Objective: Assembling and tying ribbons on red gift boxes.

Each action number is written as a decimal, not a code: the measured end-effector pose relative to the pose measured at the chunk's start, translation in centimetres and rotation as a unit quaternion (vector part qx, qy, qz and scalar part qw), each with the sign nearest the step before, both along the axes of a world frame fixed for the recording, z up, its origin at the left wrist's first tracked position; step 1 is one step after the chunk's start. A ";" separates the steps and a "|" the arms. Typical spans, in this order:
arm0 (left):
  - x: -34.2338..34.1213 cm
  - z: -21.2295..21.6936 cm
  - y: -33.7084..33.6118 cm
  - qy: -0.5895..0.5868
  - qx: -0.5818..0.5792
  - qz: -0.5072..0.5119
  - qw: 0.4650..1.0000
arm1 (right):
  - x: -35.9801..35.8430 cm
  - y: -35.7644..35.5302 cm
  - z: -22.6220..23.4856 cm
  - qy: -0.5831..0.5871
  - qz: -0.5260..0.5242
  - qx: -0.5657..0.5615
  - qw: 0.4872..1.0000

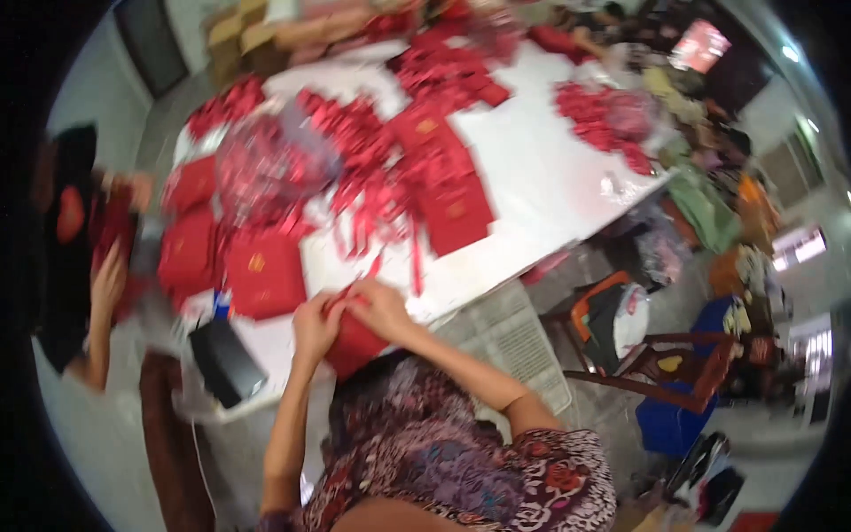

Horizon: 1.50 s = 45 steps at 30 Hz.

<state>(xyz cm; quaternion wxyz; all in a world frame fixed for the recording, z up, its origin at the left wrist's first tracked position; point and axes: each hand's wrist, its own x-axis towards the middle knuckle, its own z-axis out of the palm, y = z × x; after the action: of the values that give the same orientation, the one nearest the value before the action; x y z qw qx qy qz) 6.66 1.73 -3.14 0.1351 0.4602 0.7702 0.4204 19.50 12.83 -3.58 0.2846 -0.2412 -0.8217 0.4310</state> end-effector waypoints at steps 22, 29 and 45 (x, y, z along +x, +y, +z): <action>-0.2 5.3 3.2 0.220 0.032 -0.162 0.961 | -0.5 9.8 -0.8 -0.057 0.331 -0.151 0.930; -0.2 4.6 1.8 0.281 0.090 -0.194 0.936 | -1.6 9.5 -1.1 -0.085 0.361 -0.210 0.904; 0.4 0.9 1.6 0.084 0.013 -0.041 0.996 | -2.6 10.1 -3.4 0.066 0.019 -0.180 0.981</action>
<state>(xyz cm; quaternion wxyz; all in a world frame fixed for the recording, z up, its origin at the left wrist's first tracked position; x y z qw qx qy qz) 7.09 3.31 -2.28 0.0818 0.5269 0.7536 0.3844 16.95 22.93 -6.93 0.2818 -0.2437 -0.7147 0.5919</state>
